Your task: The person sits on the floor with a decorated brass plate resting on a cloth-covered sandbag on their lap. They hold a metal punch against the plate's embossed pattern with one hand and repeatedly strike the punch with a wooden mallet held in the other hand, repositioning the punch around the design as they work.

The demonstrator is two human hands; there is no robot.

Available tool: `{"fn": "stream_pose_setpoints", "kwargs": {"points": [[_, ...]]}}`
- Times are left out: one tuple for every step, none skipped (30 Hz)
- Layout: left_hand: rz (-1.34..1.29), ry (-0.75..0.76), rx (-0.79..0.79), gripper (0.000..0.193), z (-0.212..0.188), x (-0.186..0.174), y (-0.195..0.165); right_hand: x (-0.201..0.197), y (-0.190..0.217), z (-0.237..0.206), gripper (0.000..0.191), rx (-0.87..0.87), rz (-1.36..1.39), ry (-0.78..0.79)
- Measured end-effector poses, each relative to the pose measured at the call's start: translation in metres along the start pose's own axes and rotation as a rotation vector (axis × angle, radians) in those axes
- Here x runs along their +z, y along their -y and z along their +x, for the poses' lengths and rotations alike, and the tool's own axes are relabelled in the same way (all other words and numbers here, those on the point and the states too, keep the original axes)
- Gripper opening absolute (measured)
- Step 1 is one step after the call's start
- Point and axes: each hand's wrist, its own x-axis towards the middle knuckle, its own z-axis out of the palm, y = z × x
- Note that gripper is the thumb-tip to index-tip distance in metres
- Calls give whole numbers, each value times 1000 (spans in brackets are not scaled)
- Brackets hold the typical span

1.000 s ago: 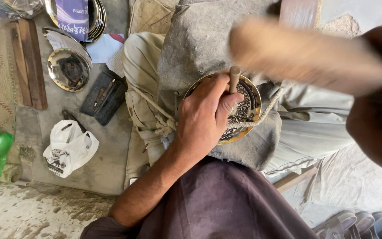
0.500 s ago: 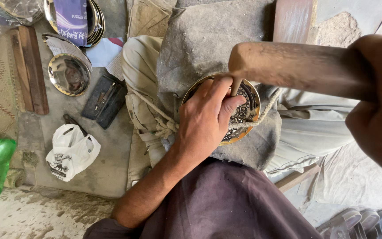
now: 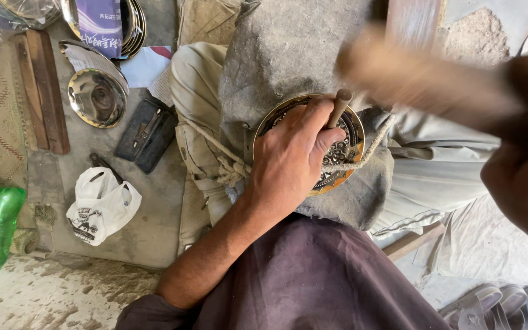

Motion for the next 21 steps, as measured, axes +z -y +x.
{"fn": "stream_pose_setpoints", "kwargs": {"points": [[-18,-5,-4,27,0,1,2,0,-1,0,50,5,-1,-2],[-35,-11,-8,24,0,1,3,-1,-1,-1,50,7,-3,-3],[-41,-77,-8,22,-1,-1,4,0,-1,-1,50,10,-4,-8],[-46,-143,-3,20,-2,-4,6,0,-1,-2,50,17,-12,-9],[-52,-209,0,18,-2,-7,8,-1,-2,-3,50,10,-15,-11],[-56,-212,-4,19,-3,-10,9,0,-1,-3,50,20,-16,-7],[-59,-215,-8,20,-3,-13,10,0,-2,-3,50,21,-18,-7],[-62,-220,-13,20,-2,-14,12,0,-2,-3,50,17,-18,-6],[-61,-212,3,23,-1,-14,13,1,-3,-3,50,14,-18,-9],[-59,-205,19,26,2,-12,14,1,-3,-3,50,9,-20,-12],[-58,-197,33,29,4,-10,15,1,-3,-2,50,3,-19,-11],[-43,-179,21,28,5,-8,15,1,-3,-1,50,2,-19,-13],[-29,-161,11,28,6,-5,16,1,-3,1,50,-3,-18,-11],[-16,-142,1,28,7,-4,16,1,-3,3,50,-8,-19,-15],[-5,-145,21,29,7,-3,16,1,-3,6,50,-13,-19,-18],[6,-149,39,30,7,-3,16,1,-3,8,50,-20,-21,-23],[19,-155,58,31,6,-3,16,2,-4,13,50,-37,-30,-28],[34,-160,53,32,6,-3,16,1,-4,15,49,-38,-27,-33],[48,-163,50,32,6,-3,15,2,-4,19,49,-45,-37,-37],[60,-166,47,32,7,-3,15,1,-2,20,49,-40,-42,-36],[58,-169,49,33,7,-3,14,1,-2,22,49,-43,-49,-37]]}}
